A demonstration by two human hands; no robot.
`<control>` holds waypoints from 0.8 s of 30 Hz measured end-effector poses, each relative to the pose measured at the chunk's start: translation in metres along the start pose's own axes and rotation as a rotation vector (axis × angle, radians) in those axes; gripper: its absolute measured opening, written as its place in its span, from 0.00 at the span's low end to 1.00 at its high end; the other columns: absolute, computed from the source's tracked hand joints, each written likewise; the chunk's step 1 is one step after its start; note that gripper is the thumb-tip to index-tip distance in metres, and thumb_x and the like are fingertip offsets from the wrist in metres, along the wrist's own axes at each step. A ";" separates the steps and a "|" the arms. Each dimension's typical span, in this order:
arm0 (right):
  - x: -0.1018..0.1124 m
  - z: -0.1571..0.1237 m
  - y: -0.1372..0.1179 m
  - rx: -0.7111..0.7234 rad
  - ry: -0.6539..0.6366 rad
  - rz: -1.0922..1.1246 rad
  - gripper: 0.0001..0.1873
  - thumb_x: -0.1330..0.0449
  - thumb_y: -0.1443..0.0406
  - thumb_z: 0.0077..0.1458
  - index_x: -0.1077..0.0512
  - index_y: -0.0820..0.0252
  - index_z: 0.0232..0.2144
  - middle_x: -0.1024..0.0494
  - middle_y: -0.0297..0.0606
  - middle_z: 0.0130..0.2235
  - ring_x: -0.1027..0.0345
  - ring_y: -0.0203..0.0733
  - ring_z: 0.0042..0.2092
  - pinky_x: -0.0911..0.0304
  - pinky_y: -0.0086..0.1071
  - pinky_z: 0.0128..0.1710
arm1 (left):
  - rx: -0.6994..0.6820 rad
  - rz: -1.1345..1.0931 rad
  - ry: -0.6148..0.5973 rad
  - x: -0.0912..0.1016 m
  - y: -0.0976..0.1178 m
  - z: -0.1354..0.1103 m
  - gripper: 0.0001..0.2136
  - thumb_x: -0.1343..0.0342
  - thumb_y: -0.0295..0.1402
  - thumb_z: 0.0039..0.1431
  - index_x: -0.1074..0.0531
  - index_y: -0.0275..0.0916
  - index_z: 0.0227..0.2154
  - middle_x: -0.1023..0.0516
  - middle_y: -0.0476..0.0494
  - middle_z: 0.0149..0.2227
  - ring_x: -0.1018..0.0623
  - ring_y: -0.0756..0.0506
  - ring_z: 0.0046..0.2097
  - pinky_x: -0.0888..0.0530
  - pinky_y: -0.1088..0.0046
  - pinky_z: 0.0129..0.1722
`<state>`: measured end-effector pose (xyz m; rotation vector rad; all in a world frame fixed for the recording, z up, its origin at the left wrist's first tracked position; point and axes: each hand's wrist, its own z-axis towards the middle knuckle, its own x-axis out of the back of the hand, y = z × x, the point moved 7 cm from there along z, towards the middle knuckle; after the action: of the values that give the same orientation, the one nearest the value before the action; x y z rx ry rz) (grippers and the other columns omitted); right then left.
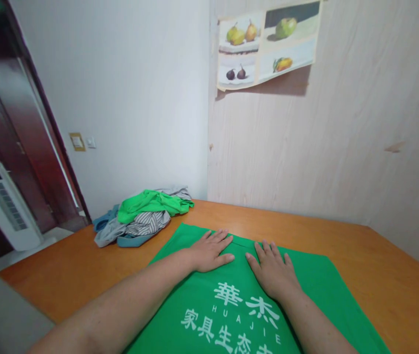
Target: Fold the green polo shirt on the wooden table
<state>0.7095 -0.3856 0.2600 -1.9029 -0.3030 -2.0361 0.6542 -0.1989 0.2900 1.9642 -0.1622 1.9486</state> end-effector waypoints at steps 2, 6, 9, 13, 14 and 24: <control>0.001 0.000 0.000 -0.001 -0.003 0.015 0.40 0.67 0.42 0.62 0.47 0.55 0.67 0.51 0.40 0.70 0.64 0.53 0.70 0.62 0.57 0.65 | 0.078 0.012 -0.011 0.003 -0.022 -0.014 0.38 0.73 0.62 0.63 0.58 0.45 0.69 0.61 0.43 0.71 0.59 0.39 0.71 0.58 0.48 0.66; 0.001 0.002 -0.001 0.002 -0.013 0.037 0.41 0.67 0.41 0.61 0.46 0.55 0.67 0.51 0.40 0.70 0.64 0.52 0.70 0.63 0.57 0.65 | 0.245 0.084 -0.003 0.012 -0.073 -0.049 0.38 0.74 0.62 0.62 0.56 0.47 0.69 0.59 0.43 0.71 0.59 0.38 0.71 0.61 0.46 0.65; 0.000 0.003 0.000 -0.004 -0.018 0.040 0.41 0.67 0.41 0.61 0.47 0.55 0.67 0.52 0.40 0.70 0.64 0.52 0.70 0.62 0.58 0.65 | 0.384 0.156 0.021 0.021 -0.104 -0.073 0.39 0.75 0.63 0.61 0.53 0.47 0.69 0.57 0.42 0.71 0.60 0.36 0.71 0.63 0.43 0.64; -0.001 0.004 0.001 0.001 -0.016 0.037 0.42 0.68 0.41 0.61 0.48 0.55 0.67 0.52 0.42 0.70 0.64 0.53 0.70 0.62 0.59 0.64 | 0.564 0.211 0.103 0.040 -0.114 -0.091 0.40 0.74 0.62 0.62 0.50 0.40 0.68 0.56 0.37 0.71 0.60 0.34 0.70 0.61 0.41 0.64; -0.001 0.005 0.002 0.005 -0.016 0.035 0.42 0.68 0.41 0.61 0.48 0.55 0.67 0.52 0.42 0.70 0.64 0.54 0.70 0.62 0.59 0.64 | 0.569 0.208 0.135 0.044 -0.106 -0.092 0.40 0.74 0.61 0.63 0.50 0.38 0.68 0.56 0.36 0.70 0.59 0.34 0.70 0.60 0.42 0.64; -0.007 0.007 0.006 0.041 0.000 0.018 0.40 0.66 0.43 0.62 0.47 0.56 0.67 0.51 0.43 0.70 0.64 0.55 0.70 0.60 0.60 0.64 | 0.195 -0.034 -0.020 -0.002 0.020 -0.100 0.42 0.71 0.63 0.61 0.59 0.40 0.70 0.63 0.40 0.71 0.63 0.36 0.70 0.59 0.47 0.66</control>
<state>0.7183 -0.3877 0.2535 -1.8746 -0.3246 -2.0027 0.5529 -0.1843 0.2897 2.0935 0.0588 1.9887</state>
